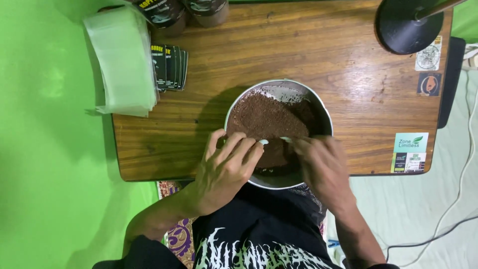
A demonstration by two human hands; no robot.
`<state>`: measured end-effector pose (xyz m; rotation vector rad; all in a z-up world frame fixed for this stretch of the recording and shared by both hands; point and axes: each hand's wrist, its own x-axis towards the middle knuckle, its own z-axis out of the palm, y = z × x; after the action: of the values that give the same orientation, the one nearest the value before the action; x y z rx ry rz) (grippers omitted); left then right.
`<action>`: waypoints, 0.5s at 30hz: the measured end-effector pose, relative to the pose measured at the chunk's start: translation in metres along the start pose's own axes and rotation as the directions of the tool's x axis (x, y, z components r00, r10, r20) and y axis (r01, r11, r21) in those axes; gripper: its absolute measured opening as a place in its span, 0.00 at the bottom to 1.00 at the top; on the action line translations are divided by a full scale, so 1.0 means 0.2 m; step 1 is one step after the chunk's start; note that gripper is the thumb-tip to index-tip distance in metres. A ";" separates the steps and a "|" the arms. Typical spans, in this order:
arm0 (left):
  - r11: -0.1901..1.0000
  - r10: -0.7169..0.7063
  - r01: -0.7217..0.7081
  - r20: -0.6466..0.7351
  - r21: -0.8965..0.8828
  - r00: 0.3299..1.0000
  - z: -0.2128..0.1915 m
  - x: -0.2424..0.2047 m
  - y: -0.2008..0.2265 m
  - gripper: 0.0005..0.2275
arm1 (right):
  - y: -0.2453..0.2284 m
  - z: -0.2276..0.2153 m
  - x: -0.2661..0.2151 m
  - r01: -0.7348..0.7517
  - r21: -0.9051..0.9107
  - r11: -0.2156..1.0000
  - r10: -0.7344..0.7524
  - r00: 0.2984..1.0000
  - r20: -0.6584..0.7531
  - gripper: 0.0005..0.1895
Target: Sorting through ground coffee in a bowl to remove small white impurities using a spoon and fingers.
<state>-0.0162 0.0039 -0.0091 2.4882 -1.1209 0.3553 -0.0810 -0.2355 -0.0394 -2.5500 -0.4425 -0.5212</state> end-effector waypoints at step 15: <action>0.967 0.014 -0.020 -0.024 -0.255 1.000 0.28 -0.01 0.05 0.04 | 0.04 -0.07 -0.13 -0.050 0.000 0.999 0.049 0.988 -0.146 0.10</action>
<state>-0.0220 -0.0256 -0.0570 2.2456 -1.1045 0.2256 -0.1048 -0.2553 -0.0426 -2.4985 -0.3253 -0.6853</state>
